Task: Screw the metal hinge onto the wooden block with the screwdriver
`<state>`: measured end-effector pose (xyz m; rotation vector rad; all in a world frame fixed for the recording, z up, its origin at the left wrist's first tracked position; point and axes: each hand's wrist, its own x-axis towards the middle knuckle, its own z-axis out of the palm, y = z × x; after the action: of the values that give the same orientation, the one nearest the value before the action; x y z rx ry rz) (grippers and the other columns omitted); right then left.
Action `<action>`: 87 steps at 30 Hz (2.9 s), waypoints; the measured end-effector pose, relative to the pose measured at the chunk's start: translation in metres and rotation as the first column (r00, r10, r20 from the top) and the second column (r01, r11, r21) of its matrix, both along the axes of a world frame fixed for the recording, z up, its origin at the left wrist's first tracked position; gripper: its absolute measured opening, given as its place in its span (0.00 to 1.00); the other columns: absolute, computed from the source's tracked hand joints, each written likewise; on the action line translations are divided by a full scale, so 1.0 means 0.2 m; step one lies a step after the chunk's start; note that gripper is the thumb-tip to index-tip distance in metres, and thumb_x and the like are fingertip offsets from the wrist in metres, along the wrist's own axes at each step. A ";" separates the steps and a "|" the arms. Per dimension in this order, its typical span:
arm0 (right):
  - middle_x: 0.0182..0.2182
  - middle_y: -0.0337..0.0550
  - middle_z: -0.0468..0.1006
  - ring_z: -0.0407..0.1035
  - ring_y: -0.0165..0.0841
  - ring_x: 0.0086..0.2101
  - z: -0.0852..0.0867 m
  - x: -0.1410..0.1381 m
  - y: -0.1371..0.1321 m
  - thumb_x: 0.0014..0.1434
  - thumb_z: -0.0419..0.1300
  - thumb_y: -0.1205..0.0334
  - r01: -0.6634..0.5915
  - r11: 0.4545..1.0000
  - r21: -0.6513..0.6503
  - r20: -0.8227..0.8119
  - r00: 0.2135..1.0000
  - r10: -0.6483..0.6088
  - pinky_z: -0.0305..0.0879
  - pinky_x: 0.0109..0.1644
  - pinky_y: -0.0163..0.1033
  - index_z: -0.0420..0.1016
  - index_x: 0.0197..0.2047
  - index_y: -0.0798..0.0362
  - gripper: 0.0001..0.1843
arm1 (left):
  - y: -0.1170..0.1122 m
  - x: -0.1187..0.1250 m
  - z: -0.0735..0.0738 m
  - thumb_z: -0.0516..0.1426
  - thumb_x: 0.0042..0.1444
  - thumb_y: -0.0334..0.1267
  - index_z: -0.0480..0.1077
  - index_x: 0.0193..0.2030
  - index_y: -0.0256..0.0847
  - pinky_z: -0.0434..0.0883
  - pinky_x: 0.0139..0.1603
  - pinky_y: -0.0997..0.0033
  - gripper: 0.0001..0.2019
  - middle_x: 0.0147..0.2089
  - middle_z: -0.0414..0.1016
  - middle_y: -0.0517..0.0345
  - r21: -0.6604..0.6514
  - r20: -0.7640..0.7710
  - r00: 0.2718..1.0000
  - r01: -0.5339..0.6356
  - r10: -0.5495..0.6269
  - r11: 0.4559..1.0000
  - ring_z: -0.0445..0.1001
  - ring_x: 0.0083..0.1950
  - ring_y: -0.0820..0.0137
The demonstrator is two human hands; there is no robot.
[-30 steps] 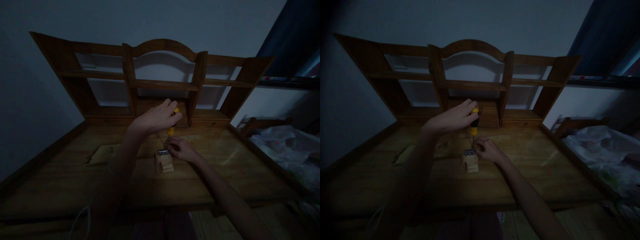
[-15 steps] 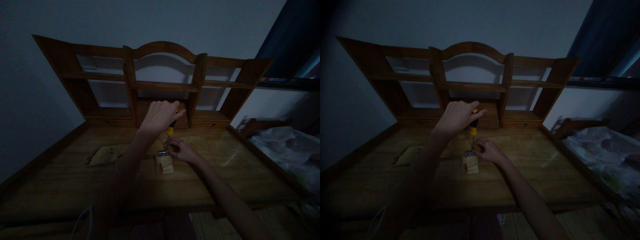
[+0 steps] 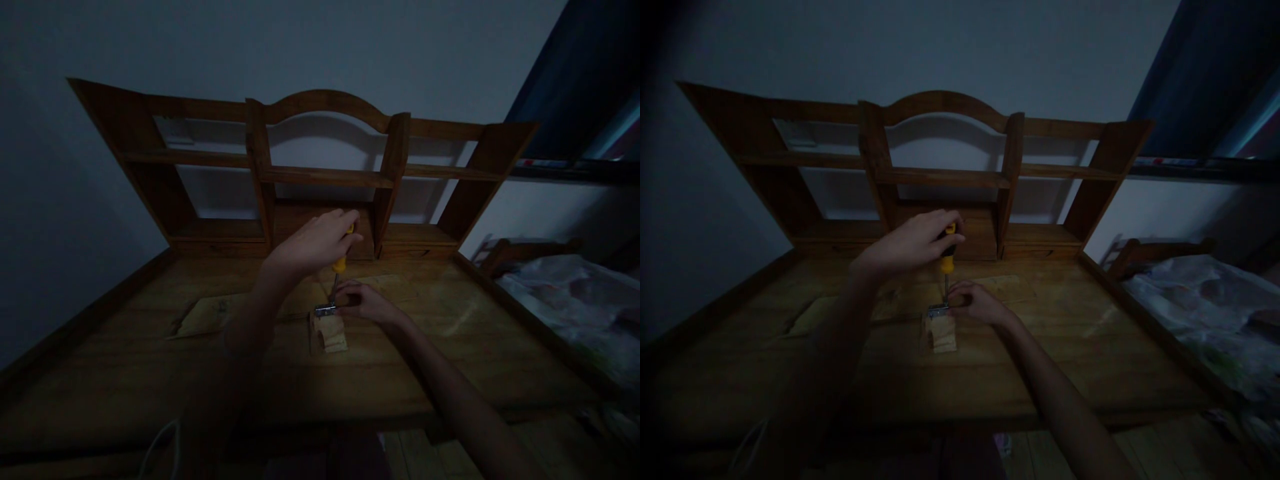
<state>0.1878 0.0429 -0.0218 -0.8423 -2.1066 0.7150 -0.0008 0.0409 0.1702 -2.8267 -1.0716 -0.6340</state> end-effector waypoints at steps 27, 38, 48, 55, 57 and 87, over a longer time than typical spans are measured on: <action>0.42 0.44 0.80 0.73 0.38 0.46 0.03 -0.03 -0.01 0.51 0.72 0.51 0.019 0.990 -0.141 -0.051 0.998 -0.027 0.66 0.56 0.46 0.81 0.38 0.51 0.15 | -0.07 0.04 0.00 0.52 0.63 0.50 0.66 0.51 0.41 0.66 0.45 0.64 0.18 0.47 0.74 0.48 0.037 -0.012 0.993 -0.118 0.118 0.992 0.75 0.46 0.59; 0.43 0.43 0.80 0.73 0.38 0.46 0.03 -0.02 -0.02 0.52 0.71 0.53 0.035 0.993 -0.113 -0.032 0.999 -0.039 0.66 0.56 0.46 0.81 0.39 0.50 0.13 | 0.07 -0.01 -0.03 0.58 0.61 0.48 0.66 0.46 0.42 0.66 0.51 0.66 0.14 0.47 0.69 0.53 -0.021 0.076 0.982 0.178 -0.176 0.984 0.70 0.49 0.63; 0.42 0.43 0.80 0.74 0.37 0.45 0.04 -0.03 -0.02 0.53 0.71 0.53 0.000 0.995 -0.095 -0.046 0.999 -0.005 0.67 0.56 0.46 0.81 0.39 0.50 0.13 | 0.05 -0.05 0.02 0.53 0.60 0.34 0.67 0.49 0.44 0.65 0.56 0.69 0.11 0.52 0.71 0.55 -0.129 0.084 0.932 0.360 -0.352 0.924 0.70 0.54 0.68; 0.43 0.44 0.80 0.74 0.37 0.46 0.02 -0.03 -0.01 0.52 0.72 0.54 0.010 0.993 -0.117 -0.062 0.998 -0.017 0.66 0.56 0.44 0.81 0.40 0.51 0.15 | 0.07 -0.03 -0.02 0.51 0.65 0.46 0.67 0.41 0.41 0.65 0.49 0.65 0.11 0.43 0.73 0.53 0.054 0.092 0.993 0.068 -0.073 0.996 0.71 0.46 0.64; 0.43 0.44 0.80 0.74 0.37 0.45 0.01 -0.02 -0.01 0.51 0.72 0.52 0.022 0.992 -0.121 -0.055 0.998 -0.029 0.67 0.56 0.44 0.81 0.40 0.51 0.15 | 0.06 -0.02 -0.02 0.50 0.64 0.42 0.67 0.43 0.41 0.65 0.50 0.65 0.09 0.45 0.72 0.53 0.048 0.082 0.993 0.081 -0.085 0.996 0.71 0.46 0.63; 0.43 0.43 0.80 0.74 0.37 0.46 0.01 -0.02 0.00 0.52 0.72 0.54 0.021 0.997 -0.070 -0.035 0.999 -0.024 0.66 0.57 0.45 0.81 0.40 0.49 0.13 | 0.03 -0.08 0.04 0.53 0.64 0.44 0.68 0.51 0.42 0.66 0.46 0.69 0.12 0.47 0.75 0.55 -0.059 0.127 0.971 0.209 -0.201 0.976 0.73 0.46 0.66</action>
<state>0.1838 0.0420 -0.0204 -0.8838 -2.0474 0.7902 -0.0164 0.0463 0.1773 -3.0230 -0.8384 -0.8075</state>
